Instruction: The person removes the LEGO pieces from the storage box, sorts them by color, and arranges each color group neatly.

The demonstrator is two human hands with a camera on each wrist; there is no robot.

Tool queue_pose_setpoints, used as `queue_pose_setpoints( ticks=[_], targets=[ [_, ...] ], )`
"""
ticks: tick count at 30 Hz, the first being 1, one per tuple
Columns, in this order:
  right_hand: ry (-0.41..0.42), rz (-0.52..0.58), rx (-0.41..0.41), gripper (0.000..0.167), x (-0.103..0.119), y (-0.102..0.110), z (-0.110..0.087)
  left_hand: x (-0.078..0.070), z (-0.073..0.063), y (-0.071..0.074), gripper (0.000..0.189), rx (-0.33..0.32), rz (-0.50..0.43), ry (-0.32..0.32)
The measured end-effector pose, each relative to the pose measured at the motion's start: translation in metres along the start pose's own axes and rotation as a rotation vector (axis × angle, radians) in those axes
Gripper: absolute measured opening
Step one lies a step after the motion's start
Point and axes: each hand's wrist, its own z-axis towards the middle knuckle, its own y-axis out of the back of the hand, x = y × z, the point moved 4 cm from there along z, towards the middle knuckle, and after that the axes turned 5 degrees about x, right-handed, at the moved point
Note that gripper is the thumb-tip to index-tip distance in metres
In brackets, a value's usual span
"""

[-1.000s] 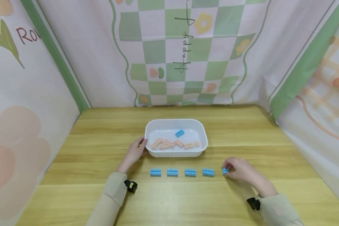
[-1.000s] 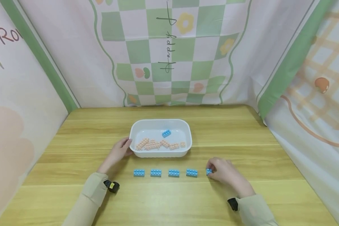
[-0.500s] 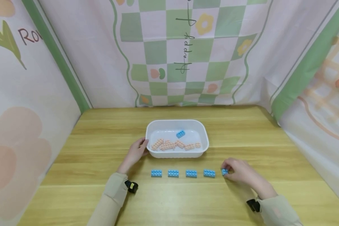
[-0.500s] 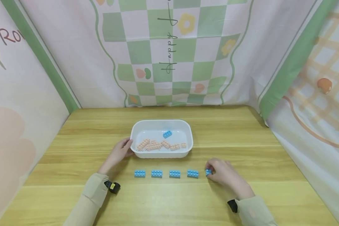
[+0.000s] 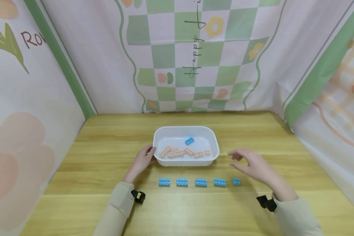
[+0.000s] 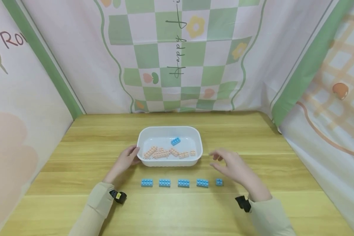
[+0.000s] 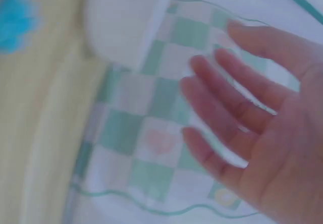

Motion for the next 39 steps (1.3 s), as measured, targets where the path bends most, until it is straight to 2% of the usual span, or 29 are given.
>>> queue_pose_setpoints(
  ticks=[3,7,14,20,25,28,32,36,39],
  targets=[
    [0.051,0.032,-0.047,0.024,0.012,0.011,0.019,0.000,0.001,0.000,0.045,-0.001,0.004,-0.011],
    [0.076,0.048,-0.010,0.022,0.023,0.013,0.046,-0.001,0.000,0.000,0.044,0.001,0.009,-0.019],
    [0.094,0.086,0.124,0.021,0.022,-0.009,0.095,-0.003,0.001,0.003,0.049,0.024,0.014,-0.027],
    [0.128,0.055,0.170,0.019,0.009,-0.034,0.127,-0.003,0.000,0.003,0.072,0.076,0.026,-0.086],
    [0.075,0.025,0.241,0.022,0.004,-0.051,0.146,-0.004,-0.005,0.001,0.088,0.095,0.045,-0.126],
    [0.022,0.010,0.302,0.026,0.002,-0.061,0.156,-0.002,-0.007,0.001,0.089,0.098,0.030,-0.139],
    [0.008,-0.049,0.361,0.030,0.001,-0.073,0.164,0.001,-0.007,0.001,0.083,0.101,0.031,-0.142],
    [0.034,-0.153,0.360,0.031,0.000,-0.081,0.167,0.001,-0.006,0.001,0.082,0.100,0.041,-0.137],
    [0.023,-0.169,0.343,0.030,-0.002,-0.085,0.168,0.000,-0.005,0.001,0.082,0.100,0.049,-0.140]
  ],
)
